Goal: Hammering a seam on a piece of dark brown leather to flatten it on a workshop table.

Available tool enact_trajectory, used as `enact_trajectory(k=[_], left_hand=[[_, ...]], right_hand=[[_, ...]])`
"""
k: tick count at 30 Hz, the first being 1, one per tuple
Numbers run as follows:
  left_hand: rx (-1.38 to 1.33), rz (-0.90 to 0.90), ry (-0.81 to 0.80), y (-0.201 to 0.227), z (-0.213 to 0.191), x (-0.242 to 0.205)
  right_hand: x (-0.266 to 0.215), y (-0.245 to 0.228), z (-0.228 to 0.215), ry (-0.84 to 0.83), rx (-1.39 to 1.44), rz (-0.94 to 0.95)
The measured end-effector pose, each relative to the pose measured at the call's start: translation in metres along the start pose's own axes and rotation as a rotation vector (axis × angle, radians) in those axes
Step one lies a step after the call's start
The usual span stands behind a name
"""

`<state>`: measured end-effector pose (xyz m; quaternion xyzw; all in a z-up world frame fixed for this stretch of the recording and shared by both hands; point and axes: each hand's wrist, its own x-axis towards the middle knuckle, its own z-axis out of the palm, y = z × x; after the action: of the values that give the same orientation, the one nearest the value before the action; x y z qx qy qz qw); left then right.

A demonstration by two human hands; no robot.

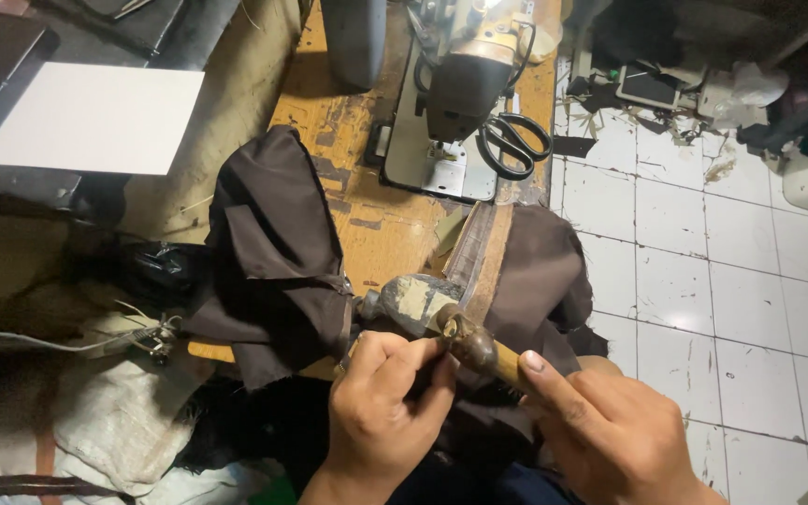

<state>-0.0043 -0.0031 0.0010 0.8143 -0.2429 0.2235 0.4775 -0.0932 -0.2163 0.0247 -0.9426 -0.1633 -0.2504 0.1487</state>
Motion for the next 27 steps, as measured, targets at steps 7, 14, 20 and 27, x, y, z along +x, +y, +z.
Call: enact_trajectory(k=[7,14,20,27], left_hand=[[0.108,0.12,0.001,-0.002,0.002,-0.004],[0.119,0.083,-0.031,-0.001,0.003,-0.007],[0.121,0.109,0.027,0.001,0.002,-0.001],[-0.076,-0.083,-0.125,-0.012,-0.002,-0.016]], right_hand=[[0.001,-0.004,0.002,0.036,-0.054,-0.042],[-0.005,-0.003,-0.001,0.025,0.013,0.016],[-0.001,0.002,0.004,0.039,0.152,0.078],[0.002,0.024,0.026,0.097,0.434,0.984]])
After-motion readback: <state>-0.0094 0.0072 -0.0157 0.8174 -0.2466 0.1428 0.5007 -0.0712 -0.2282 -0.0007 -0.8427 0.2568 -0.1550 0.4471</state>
